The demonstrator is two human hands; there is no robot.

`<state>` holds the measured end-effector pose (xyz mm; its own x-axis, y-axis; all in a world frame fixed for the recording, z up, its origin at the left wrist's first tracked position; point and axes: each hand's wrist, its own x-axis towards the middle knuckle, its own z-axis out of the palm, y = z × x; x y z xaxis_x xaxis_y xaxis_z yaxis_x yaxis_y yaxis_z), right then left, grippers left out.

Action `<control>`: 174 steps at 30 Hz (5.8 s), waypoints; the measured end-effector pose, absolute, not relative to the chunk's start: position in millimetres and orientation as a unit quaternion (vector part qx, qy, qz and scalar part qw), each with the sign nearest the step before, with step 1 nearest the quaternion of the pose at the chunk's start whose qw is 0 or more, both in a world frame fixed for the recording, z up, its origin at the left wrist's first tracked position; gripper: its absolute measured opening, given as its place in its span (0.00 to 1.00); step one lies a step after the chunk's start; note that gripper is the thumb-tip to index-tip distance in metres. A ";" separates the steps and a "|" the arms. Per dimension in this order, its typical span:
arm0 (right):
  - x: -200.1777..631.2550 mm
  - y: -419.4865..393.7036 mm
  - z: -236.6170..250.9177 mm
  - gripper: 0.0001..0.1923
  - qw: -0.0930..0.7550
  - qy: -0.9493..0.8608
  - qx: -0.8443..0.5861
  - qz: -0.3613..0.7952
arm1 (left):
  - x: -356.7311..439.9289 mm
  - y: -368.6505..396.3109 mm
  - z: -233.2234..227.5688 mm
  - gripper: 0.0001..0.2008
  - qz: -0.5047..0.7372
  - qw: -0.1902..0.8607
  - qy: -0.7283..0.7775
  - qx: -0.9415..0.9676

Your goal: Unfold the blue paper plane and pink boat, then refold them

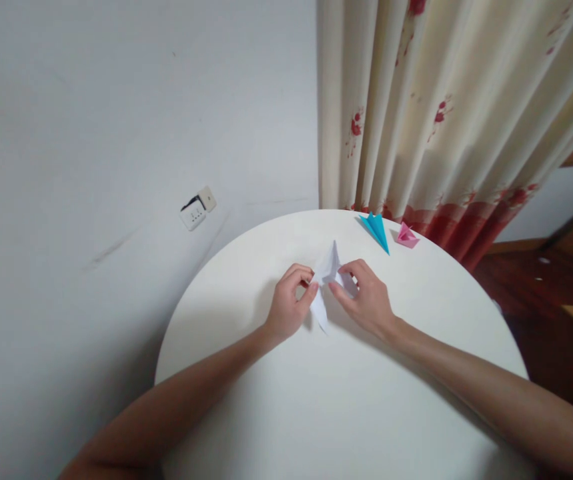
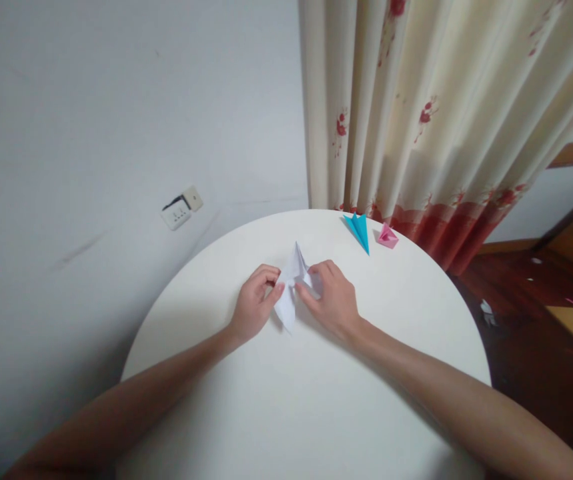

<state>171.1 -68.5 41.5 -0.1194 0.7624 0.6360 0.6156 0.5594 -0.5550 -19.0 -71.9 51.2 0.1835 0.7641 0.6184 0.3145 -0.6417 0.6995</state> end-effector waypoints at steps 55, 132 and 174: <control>227.6 -28.3 116.3 0.08 0.455 -0.863 -0.154 -0.157 | -91.1 6.3 112.4 0.06 0.524 -0.070 0.261 0.808; 152.8 -66.6 -5.2 0.31 0.105 -0.912 -0.394 0.051 | -51.7 29.6 -10.9 0.28 0.047 0.001 0.520 0.853; 139.5 -16.2 -15.5 0.37 0.132 -0.841 -0.521 0.053 | -65.9 37.3 -3.0 0.27 0.046 0.026 0.403 0.914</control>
